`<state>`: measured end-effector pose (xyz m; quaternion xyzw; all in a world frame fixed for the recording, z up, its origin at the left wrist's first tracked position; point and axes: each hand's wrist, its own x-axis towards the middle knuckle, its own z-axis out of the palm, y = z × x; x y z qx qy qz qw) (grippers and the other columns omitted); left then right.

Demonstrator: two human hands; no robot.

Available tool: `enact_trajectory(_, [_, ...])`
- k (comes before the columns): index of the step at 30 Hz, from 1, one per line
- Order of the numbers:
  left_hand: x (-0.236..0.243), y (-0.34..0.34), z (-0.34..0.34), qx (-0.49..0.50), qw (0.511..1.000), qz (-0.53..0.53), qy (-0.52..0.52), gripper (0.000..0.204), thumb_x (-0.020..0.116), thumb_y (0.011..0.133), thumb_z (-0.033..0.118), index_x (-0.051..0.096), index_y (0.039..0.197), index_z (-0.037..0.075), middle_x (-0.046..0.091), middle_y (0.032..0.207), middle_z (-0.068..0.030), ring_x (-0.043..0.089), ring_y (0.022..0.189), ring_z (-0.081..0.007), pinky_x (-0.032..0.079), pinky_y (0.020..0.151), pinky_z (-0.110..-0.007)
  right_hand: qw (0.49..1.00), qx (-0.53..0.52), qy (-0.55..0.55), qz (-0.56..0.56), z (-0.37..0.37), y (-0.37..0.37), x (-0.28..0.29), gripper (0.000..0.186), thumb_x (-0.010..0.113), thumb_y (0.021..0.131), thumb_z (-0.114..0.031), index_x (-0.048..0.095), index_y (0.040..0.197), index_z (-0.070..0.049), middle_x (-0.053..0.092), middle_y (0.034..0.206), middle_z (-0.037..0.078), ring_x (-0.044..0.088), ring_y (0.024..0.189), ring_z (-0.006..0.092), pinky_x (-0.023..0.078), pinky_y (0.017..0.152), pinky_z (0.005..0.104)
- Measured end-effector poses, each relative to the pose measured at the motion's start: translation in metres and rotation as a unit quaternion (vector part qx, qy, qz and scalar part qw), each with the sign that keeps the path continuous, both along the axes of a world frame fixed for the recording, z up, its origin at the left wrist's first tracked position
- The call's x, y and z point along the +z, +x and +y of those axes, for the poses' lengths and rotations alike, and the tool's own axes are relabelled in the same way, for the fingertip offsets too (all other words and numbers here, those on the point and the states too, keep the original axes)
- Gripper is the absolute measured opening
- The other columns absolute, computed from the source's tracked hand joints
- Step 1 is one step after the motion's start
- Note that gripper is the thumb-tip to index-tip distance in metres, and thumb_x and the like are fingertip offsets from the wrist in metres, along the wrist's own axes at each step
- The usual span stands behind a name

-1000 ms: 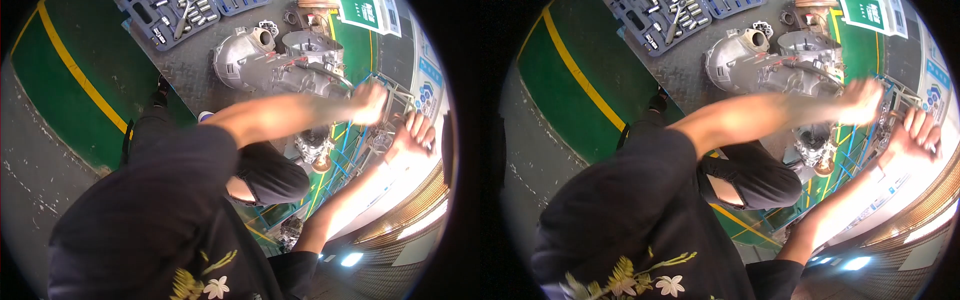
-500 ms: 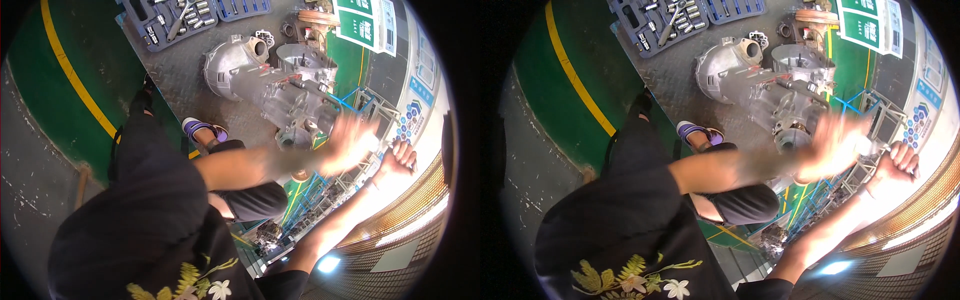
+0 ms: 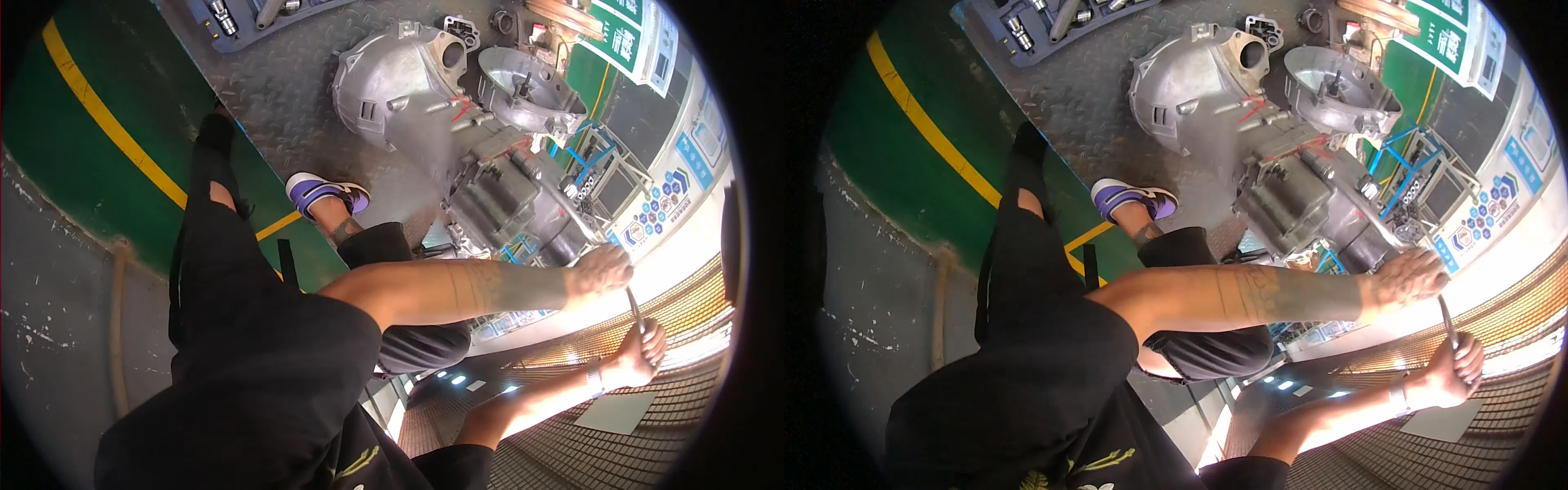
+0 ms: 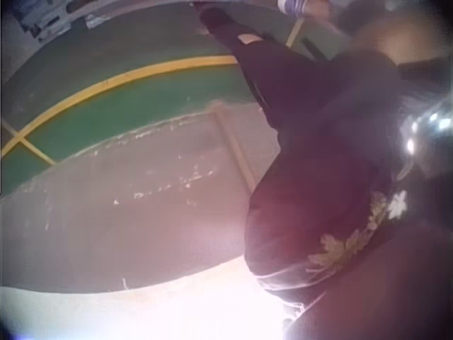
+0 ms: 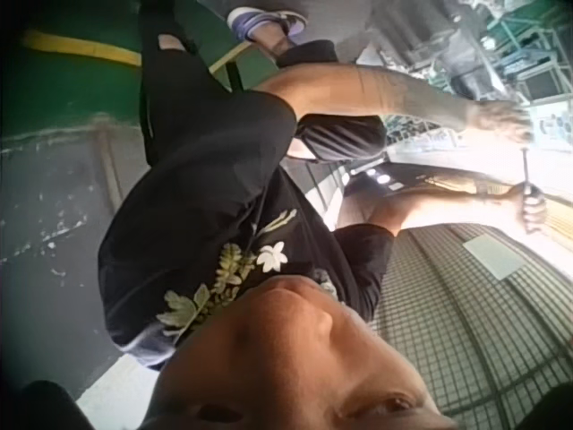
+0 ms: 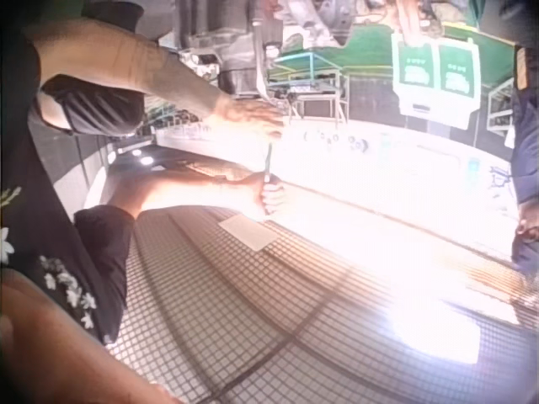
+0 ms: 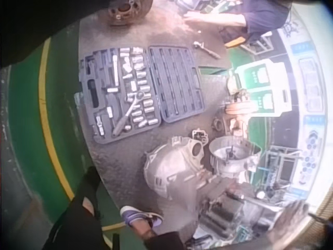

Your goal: Inspecting and manipulating a vehicle transmission casing and internal components on a workbench.

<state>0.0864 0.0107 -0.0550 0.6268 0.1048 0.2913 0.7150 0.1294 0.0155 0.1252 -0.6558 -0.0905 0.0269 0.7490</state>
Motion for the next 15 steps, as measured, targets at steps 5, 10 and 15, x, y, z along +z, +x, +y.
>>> enact_trajectory(5, [-0.056,-0.091,0.064,0.111,0.949,-0.276,-0.102,0.025,0.054,0.089,0.005,0.058,0.113,0.002,0.054,0.12,-0.017,0.058,0.106,-0.0251,0.055,0.082,-0.034,0.994,0.081,0.065,-0.015,-0.051,-0.03,0.053,0.04,0.032,0.091,-0.027,0.024,0.053,-0.02,0.02,0.044,-0.005,0.015,0.04,0.0095,0.016,0.043,0.0269])
enact_trajectory(10, [-0.228,-0.115,0.148,-0.03,0.999,-0.023,0.031,0.026,0.06,0.091,0.013,0.065,0.114,0.003,0.064,0.114,-0.0152,0.06,0.108,-0.0295,0.046,0.093,-0.038,0.985,0.095,0.113,-0.086,-0.094,-0.057,0.12,0.037,0.035,0.087,-0.025,0.026,0.051,-0.021,0.022,0.043,-0.005,0.016,0.039,0.009,0.017,0.042,0.0279])
enact_trajectory(15, [-0.197,-0.101,0.159,-0.2,0.974,0.006,0.102,0.033,0.063,0.091,0.022,0.066,0.124,0.015,0.061,0.1,-0.0143,0.061,0.095,-0.0297,0.047,0.083,-0.039,0.958,0.08,0.138,-0.24,-0.131,-0.148,0.149,0.031,0.042,0.077,-0.014,0.03,0.049,-0.02,0.026,0.042,-0.007,0.021,0.036,0.0072,0.017,0.041,0.0251])
